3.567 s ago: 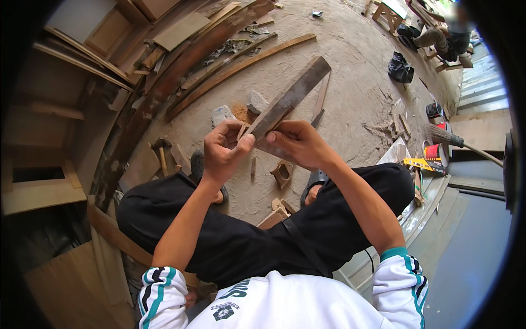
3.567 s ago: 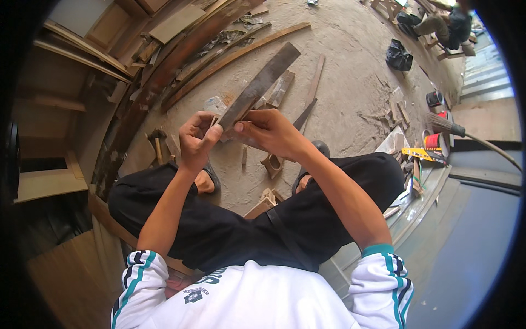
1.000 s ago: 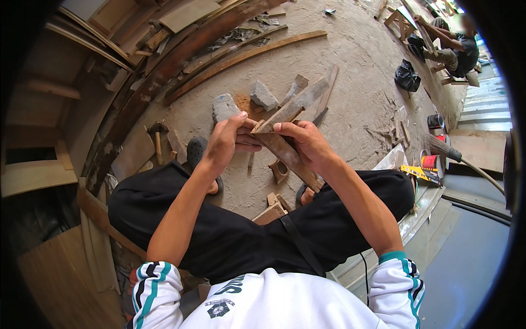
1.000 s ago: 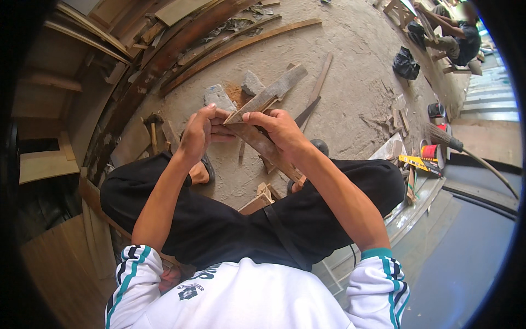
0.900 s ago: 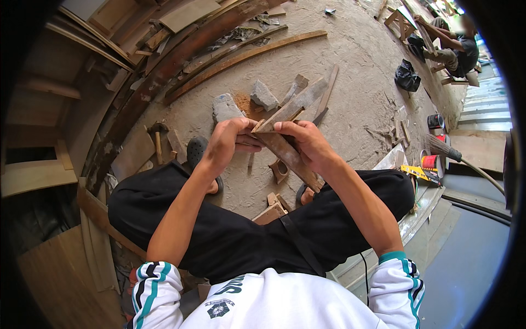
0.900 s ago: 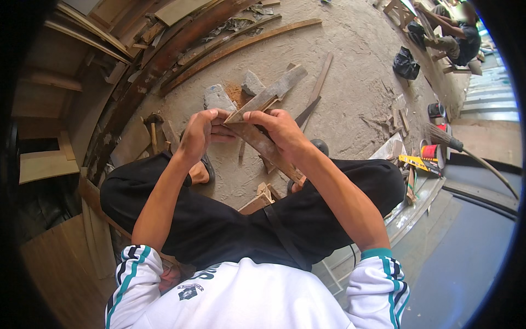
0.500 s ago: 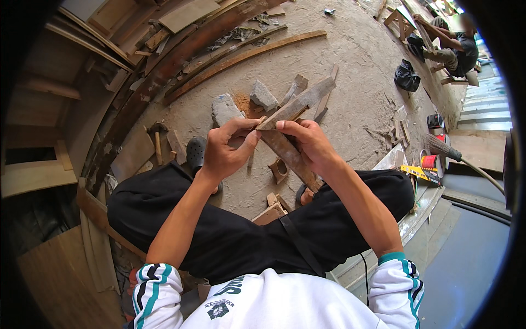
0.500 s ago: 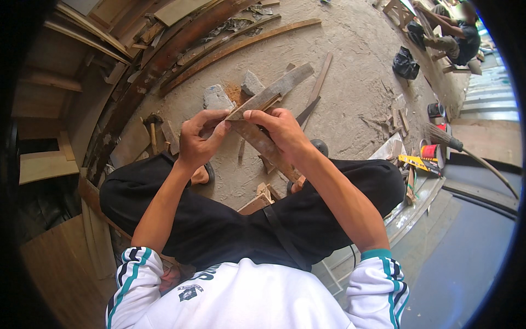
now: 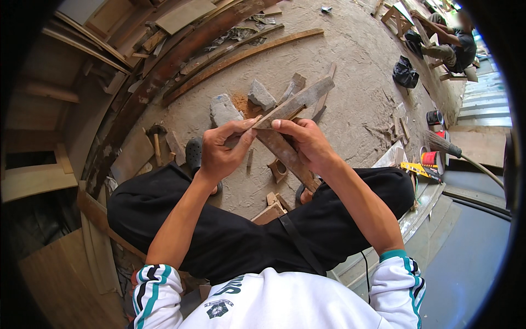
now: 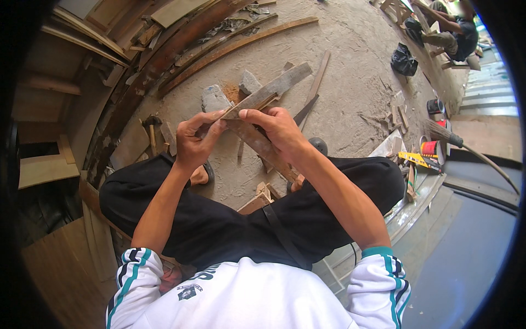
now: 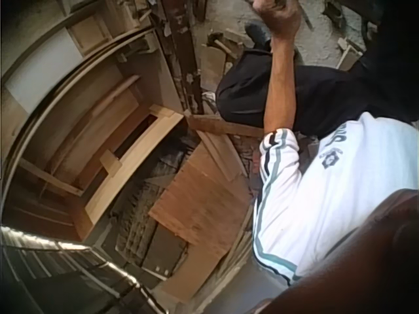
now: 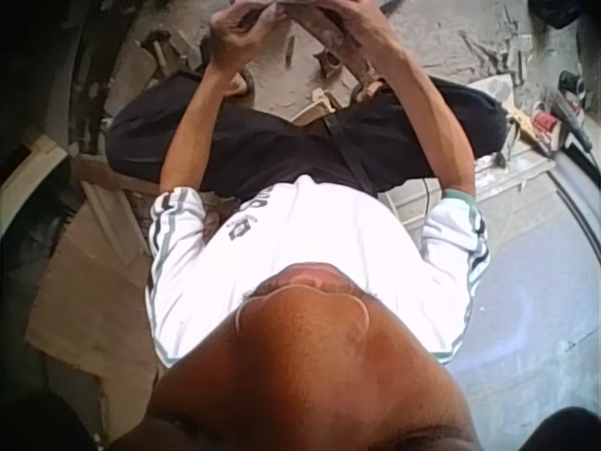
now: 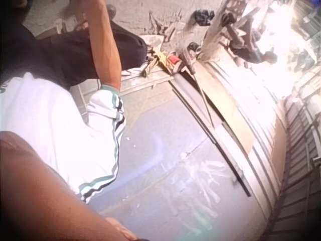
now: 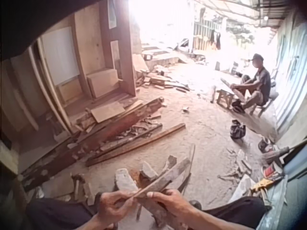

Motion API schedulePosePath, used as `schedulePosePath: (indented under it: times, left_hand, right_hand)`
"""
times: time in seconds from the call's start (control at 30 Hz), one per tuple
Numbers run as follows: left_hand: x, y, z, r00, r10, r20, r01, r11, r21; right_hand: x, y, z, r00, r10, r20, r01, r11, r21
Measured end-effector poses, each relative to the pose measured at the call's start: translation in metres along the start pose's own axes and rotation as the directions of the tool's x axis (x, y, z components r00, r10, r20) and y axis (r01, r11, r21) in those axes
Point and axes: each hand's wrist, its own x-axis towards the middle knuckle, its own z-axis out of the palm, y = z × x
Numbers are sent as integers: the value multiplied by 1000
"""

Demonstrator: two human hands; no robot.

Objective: The person sits on the floor and uses a hand saw to cut a small piece of wood held between their feet. They adjust the wood and continue sawing until the piece is separated.

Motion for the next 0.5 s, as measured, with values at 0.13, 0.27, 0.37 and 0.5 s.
schedulePosePath:
  times: [0.13, 0.27, 0.37, 0.5]
  left_hand:
    - [0, -3, 1, 999, 20, -29, -20, 1000, -21]
    - [0, -1, 1, 1000, -4, -26, 5, 1000, 15]
    - [-2, -6, 1, 999, 8, -44, -10, 999, -39]
    - [-4, -5, 7, 998, -25, -66, 13, 984, -177]
  right_hand:
    - [1, -1, -1, 1000, -7, 4, 7, 1000, -9]
    - [3, 0, -5, 999, -33, 12, 34, 999, -42]
    - [4, 1, -3, 998, -56, 20, 57, 997, -55]
    - [6, 3, -7, 996, -91, 13, 92, 987, -130]
